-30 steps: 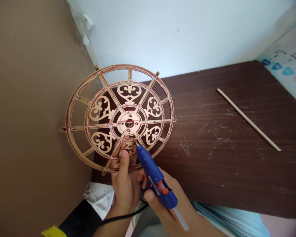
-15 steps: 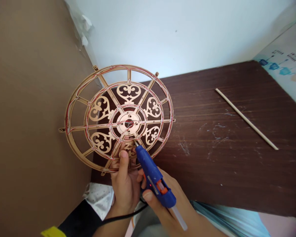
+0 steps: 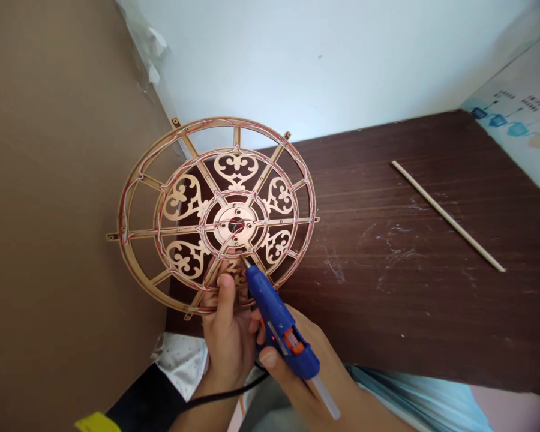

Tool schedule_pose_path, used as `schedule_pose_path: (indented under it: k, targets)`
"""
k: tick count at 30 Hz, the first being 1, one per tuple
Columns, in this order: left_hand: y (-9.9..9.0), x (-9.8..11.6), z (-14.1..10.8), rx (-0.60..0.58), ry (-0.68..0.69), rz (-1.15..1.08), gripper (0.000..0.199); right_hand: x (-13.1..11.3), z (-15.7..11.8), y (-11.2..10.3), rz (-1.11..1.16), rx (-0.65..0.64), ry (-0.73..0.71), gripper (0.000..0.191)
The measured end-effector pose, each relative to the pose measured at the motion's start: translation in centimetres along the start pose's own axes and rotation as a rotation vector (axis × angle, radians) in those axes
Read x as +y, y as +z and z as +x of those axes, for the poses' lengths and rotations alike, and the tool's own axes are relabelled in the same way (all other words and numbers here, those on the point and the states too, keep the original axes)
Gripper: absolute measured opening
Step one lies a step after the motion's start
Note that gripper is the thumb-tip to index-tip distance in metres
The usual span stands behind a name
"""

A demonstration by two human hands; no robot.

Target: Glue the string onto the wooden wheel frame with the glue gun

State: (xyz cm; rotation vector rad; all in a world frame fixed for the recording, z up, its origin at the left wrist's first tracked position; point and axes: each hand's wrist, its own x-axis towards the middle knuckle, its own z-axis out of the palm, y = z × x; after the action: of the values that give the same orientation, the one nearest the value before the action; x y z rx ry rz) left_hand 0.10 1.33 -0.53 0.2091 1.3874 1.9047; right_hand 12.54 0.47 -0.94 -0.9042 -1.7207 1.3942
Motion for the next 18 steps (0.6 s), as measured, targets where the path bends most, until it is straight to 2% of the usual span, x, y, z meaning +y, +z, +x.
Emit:
schedule_pose_path:
  k: [7, 10, 18]
  targets:
    - [0.12, 0.19, -0.17, 0.017, 0.035, 0.042, 0.037, 0.15, 0.05, -0.06, 0.005, -0.01, -0.002, 0.047]
    - [0.01, 0.18, -0.21, 0.018, 0.047, 0.069, 0.042, 0.15, 0.07, 0.0, 0.002, 0.002, -0.001, 0.048]
    - [-0.09, -0.09, -0.02, 0.01, 0.016, 0.004, 0.041, -0.01, -0.05, 0.1, -0.039, 0.02, -0.024, 0.048]
